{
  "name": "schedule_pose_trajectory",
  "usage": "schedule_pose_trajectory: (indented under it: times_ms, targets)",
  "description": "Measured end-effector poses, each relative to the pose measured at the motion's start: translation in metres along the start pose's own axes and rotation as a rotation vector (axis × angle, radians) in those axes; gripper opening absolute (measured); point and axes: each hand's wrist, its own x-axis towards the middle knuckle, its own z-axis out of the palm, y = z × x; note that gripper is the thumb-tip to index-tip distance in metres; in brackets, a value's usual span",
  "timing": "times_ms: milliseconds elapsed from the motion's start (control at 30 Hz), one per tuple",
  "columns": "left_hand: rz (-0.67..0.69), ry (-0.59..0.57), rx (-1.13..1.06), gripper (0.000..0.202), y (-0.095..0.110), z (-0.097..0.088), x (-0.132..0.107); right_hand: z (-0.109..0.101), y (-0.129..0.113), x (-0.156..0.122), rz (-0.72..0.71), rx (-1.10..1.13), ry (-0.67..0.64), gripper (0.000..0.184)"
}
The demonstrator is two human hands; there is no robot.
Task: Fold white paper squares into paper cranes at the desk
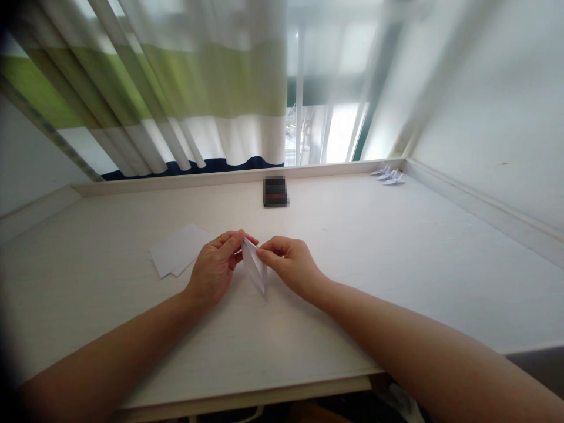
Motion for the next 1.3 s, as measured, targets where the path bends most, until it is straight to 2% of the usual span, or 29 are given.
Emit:
schedule_pose_trajectory:
  times_ms: [167,333,533,800,867,967,1033,1067,1200,1300]
  targets:
    - [-0.131,-0.150,0.145,0.022,-0.0019,-0.0029,0.0002,-0.0030,0.0023,0.0030,0.066,0.061,-0.004,0.018]
    - [-0.079,-0.094,0.173,0.021,-0.0042,-0.0034,-0.0001,-0.0016,0.0024,0.0048,0.111,0.056,-0.014,0.019]
    - [-0.095,-0.052,0.151,0.023,-0.0059,-0.0026,-0.0001,-0.0011,0.0025,0.0058,0.146,0.056,-0.023,0.021]
    - [-0.202,-0.155,0.109,0.020,-0.0047,-0.0065,0.0018,-0.0044,0.0005,0.0056,0.176,0.076,-0.037,0.019]
    - [-0.206,-0.129,0.084,0.020,-0.0027,-0.0063,0.0020,-0.0059,-0.0005,0.0051,0.117,0.059,-0.028,0.023]
    - [-0.138,0.005,0.045,0.021,-0.0009,-0.0045,0.0023,-0.0060,-0.0008,0.0030,-0.030,-0.023,0.001,0.023]
    - [-0.101,0.068,0.018,0.021,-0.0004,-0.0030,0.0021,-0.0042,0.0006,0.0014,-0.088,-0.114,0.033,0.031]
    - [-0.097,0.075,0.007,0.021,-0.0003,-0.0023,0.0018,-0.0030,0.0016,0.0008,-0.106,-0.163,0.054,0.032]
    - [-0.139,0.049,0.000,0.023,0.0007,-0.0012,-0.0009,-0.0012,0.0055,0.0007,-0.183,-0.279,0.074,0.015]
    - [-0.162,0.000,-0.001,0.023,0.0012,-0.0017,-0.0027,-0.0034,0.0059,0.0013,-0.217,-0.314,0.105,0.017]
